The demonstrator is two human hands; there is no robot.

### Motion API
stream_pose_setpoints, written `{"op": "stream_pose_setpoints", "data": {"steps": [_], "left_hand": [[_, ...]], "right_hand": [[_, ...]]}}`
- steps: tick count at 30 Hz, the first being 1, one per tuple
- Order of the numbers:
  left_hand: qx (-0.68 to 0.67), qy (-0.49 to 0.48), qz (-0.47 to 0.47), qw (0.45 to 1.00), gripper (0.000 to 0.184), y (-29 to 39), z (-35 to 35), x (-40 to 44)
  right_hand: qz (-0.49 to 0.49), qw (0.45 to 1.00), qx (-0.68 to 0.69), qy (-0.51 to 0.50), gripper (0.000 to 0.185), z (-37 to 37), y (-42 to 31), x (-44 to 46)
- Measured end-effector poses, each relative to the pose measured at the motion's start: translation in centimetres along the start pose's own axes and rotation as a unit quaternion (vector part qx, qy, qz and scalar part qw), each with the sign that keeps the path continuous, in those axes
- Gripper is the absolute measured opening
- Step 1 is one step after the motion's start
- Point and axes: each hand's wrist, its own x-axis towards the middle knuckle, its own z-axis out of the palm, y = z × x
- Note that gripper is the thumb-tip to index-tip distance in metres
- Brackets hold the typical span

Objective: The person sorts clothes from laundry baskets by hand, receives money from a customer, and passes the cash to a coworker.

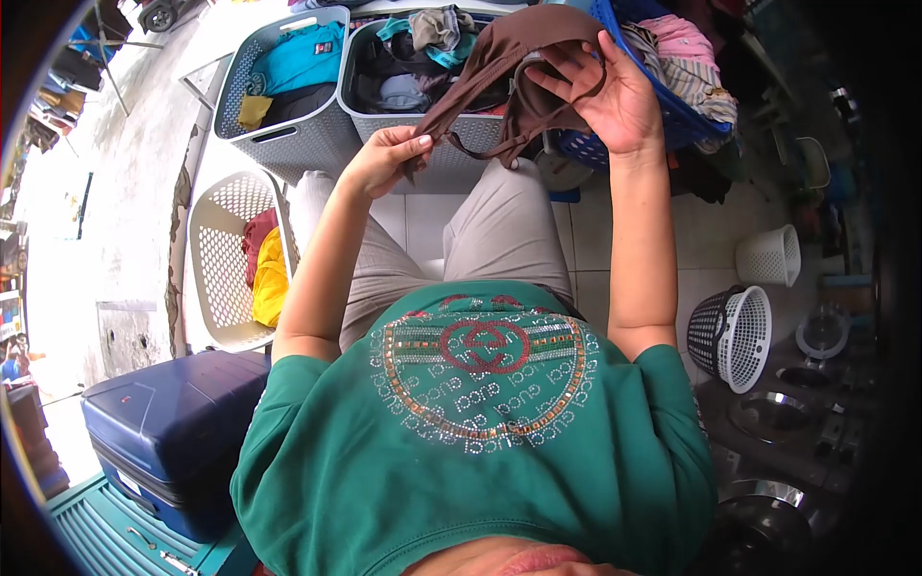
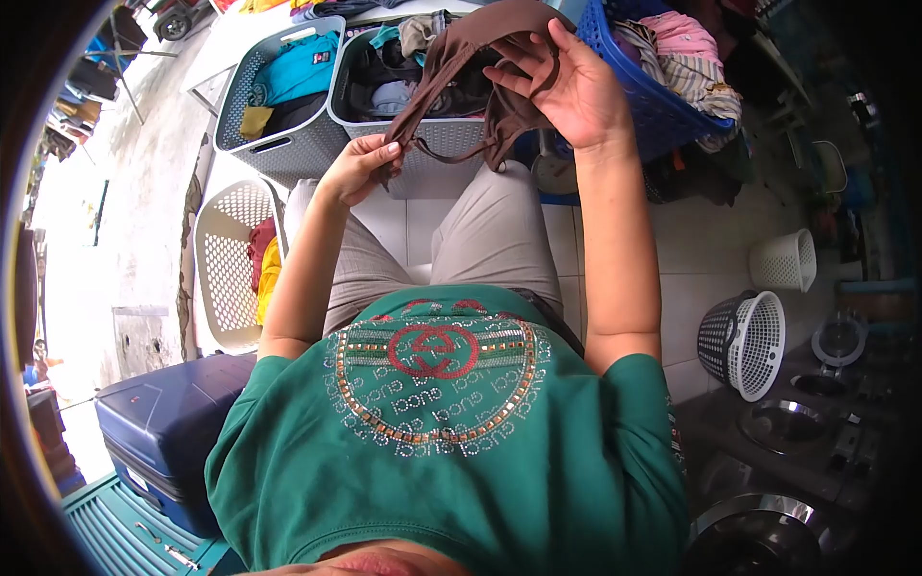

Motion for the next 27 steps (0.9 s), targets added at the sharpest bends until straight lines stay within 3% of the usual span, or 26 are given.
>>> {"op": "stream_pose_setpoints", "data": {"steps": [3,8,11,15,18,20,21,22,24,26,27], "left_hand": [[-0.120,0.043,0.001,0.992,0.008,-1.3,-2.6,-0.4],[-0.117,0.082,-0.002,0.990,0.009,-1.1,-3.3,-1.1],[-0.123,0.041,-0.025,0.991,0.011,-1.2,-2.6,-1.2],[-0.246,-0.024,-0.104,0.964,0.023,-2.9,1.0,-0.2],[-0.339,-0.084,-0.102,0.932,0.037,-4.0,3.5,0.9],[-0.370,-0.138,-0.011,0.919,0.043,-5.1,3.2,2.3],[-0.448,-0.126,0.025,0.885,0.041,-5.3,2.7,3.0],[-0.465,-0.067,0.056,0.881,0.036,-2.9,3.4,2.6],[-0.433,0.192,0.073,0.878,0.033,1.0,4.3,2.6],[-0.409,0.089,0.156,0.894,0.033,1.1,-0.4,4.4],[-0.410,0.000,0.210,0.888,0.033,1.6,-2.1,4.5]], "right_hand": [[-0.002,1.000,0.017,0.002,0.025,-0.4,0.0,0.5],[-0.029,0.998,-0.051,0.008,0.018,1.6,1.1,0.5],[-0.053,0.992,-0.109,0.015,0.014,2.4,2.7,0.8],[-0.064,0.974,-0.213,-0.029,0.007,5.7,3.6,0.3],[-0.104,0.958,-0.259,-0.062,0.012,8.8,4.9,-0.2],[-0.141,0.941,-0.304,-0.049,0.012,10.7,4.8,-1.1],[-0.159,0.934,-0.317,-0.047,0.013,11.5,4.7,-1.7],[-0.160,0.934,-0.317,-0.048,0.013,11.9,4.4,-2.5],[-0.137,0.911,-0.387,-0.041,0.014,11.5,3.5,-3.9],[-0.144,0.887,-0.438,-0.043,0.016,10.0,3.2,-4.8],[-0.088,0.855,-0.508,-0.043,0.019,8.8,3.2,-5.3]]}}
